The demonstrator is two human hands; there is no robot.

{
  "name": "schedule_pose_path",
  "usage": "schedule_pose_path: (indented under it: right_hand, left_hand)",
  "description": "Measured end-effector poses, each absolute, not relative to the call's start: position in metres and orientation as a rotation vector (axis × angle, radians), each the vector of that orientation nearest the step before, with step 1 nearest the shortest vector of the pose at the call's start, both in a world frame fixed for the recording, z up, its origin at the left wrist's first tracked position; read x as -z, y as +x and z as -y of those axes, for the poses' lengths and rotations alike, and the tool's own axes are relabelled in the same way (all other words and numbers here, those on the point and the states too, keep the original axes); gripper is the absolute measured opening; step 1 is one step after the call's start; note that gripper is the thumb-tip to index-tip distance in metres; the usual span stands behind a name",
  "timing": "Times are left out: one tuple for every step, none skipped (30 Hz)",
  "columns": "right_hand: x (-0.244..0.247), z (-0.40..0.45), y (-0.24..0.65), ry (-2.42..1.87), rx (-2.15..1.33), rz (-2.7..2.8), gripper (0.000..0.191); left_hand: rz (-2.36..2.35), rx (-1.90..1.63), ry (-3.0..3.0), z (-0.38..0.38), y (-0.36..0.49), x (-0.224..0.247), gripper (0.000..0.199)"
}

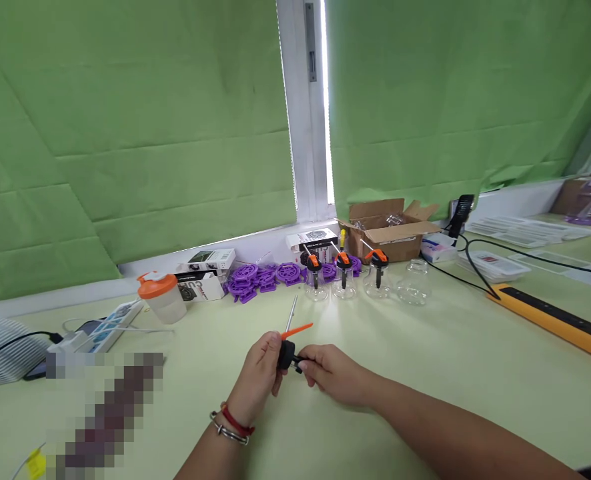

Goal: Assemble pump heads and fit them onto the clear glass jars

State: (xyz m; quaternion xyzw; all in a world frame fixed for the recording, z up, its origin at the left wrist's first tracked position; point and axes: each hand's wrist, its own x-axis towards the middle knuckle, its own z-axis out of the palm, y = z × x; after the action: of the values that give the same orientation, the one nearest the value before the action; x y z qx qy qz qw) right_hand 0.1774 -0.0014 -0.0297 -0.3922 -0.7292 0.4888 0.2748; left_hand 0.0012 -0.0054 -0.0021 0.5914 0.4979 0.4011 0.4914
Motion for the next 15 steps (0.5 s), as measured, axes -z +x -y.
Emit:
schedule_pose_path:
  right_hand:
    - [0.029,0.000,0.180,-1.030,-1.347,1.925,0.032]
    - [0.028,-0.002,0.182,-1.002,-1.380,1.885,0.031]
    - [0.025,-0.003,0.184,-0.976,-1.418,1.844,0.032]
    - [0.023,-0.004,0.186,-0.953,-1.458,1.804,0.033]
    - [0.021,-0.004,0.187,-0.936,-1.492,1.765,0.034]
    - [0.019,-0.004,0.187,-0.925,-1.518,1.729,0.036]
    - [0.017,-0.004,0.187,-0.918,-1.542,1.694,0.037]
    - [0.017,-0.003,0.187,-0.915,-1.570,1.657,0.039]
    - [0.016,-0.002,0.187,-0.909,-1.605,1.618,0.040]
    - [0.016,-0.001,0.187,-0.899,-1.638,1.582,0.041]
    - [0.015,0.000,0.187,-0.885,-1.669,1.550,0.041]
    - [0.015,0.000,0.187,-0.864,-1.696,1.525,0.042]
    - [0.015,0.001,0.187,-0.841,-1.717,1.511,0.042]
    - [0.014,0.001,0.188,-0.821,-1.732,1.503,0.042]
    - [0.014,0.001,0.188,-0.809,-1.744,1.499,0.041]
  left_hand:
    - [-1.173,-0.975,1.449,0.006,0.001,0.001,0.046]
    - [-1.135,-0.972,1.450,0.007,0.000,-0.001,0.046]
    - [-1.100,-0.971,1.440,0.008,0.000,-0.003,0.047]
    - [-1.071,-0.980,1.423,0.008,-0.001,-0.004,0.047]
    - [-1.047,-0.998,1.402,0.008,-0.002,-0.005,0.046]
    - [-1.027,-1.022,1.382,0.008,-0.002,-0.006,0.045]
    - [-1.009,-1.050,1.366,0.007,-0.003,-0.007,0.043]
    - [-0.987,-1.076,1.354,0.008,-0.004,-0.008,0.041]
    - [-0.959,-1.093,1.351,0.008,-0.004,-0.009,0.039]
    - [-0.925,-1.100,1.361,0.008,-0.004,-0.010,0.039]
    - [-0.893,-1.097,1.380,0.009,-0.004,-0.011,0.041]
    - [-0.866,-1.091,1.407,0.010,-0.004,-0.012,0.044]
    - [-0.846,-1.080,1.434,0.012,-0.003,-0.012,0.048]
    - [-0.837,-1.070,1.456,0.013,-0.002,-0.013,0.050]
    - [-0.839,-1.062,1.469,0.014,-0.001,-0.013,0.052]
